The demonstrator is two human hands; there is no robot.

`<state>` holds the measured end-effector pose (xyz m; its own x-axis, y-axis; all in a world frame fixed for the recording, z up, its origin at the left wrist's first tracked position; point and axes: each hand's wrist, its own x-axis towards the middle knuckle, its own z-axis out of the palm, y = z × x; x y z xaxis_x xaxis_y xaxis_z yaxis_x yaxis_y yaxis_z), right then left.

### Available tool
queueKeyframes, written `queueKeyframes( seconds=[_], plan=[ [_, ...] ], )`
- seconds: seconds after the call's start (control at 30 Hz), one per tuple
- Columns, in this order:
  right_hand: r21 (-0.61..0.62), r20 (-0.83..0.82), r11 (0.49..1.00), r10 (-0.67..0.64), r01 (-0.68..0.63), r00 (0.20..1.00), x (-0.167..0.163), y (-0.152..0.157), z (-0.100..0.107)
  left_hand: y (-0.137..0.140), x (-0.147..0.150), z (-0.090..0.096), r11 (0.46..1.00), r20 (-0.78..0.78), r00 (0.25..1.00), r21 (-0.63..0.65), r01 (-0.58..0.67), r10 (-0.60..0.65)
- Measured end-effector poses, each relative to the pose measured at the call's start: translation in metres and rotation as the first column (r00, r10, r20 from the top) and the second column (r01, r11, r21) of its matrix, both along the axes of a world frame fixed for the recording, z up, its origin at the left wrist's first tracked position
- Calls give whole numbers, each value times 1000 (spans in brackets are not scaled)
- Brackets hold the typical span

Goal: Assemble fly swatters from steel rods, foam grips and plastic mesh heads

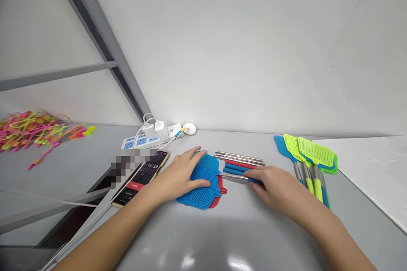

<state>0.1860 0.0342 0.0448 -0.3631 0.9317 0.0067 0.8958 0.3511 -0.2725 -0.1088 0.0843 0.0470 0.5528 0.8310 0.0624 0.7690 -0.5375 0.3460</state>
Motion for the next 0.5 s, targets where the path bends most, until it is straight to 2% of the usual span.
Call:
queueKeyframes(
  seconds=[0.17, 0.4, 0.5],
  plan=[
    [-1, 48, 999, -39, 39, 998, 5, 0, -3, 3, -2, -6, 998, 9, 998, -15, -56, 56],
    [31, -3, 999, -26, 26, 1000, -8, -2, 2, 3, 1, -9, 996, 14, 997, -43, -79, 80],
    [9, -29, 1000, -11, 12, 1000, -12, -3, 5, 4, 1, -10, 992, 95, 991, -86, -87, 95]
  ],
)
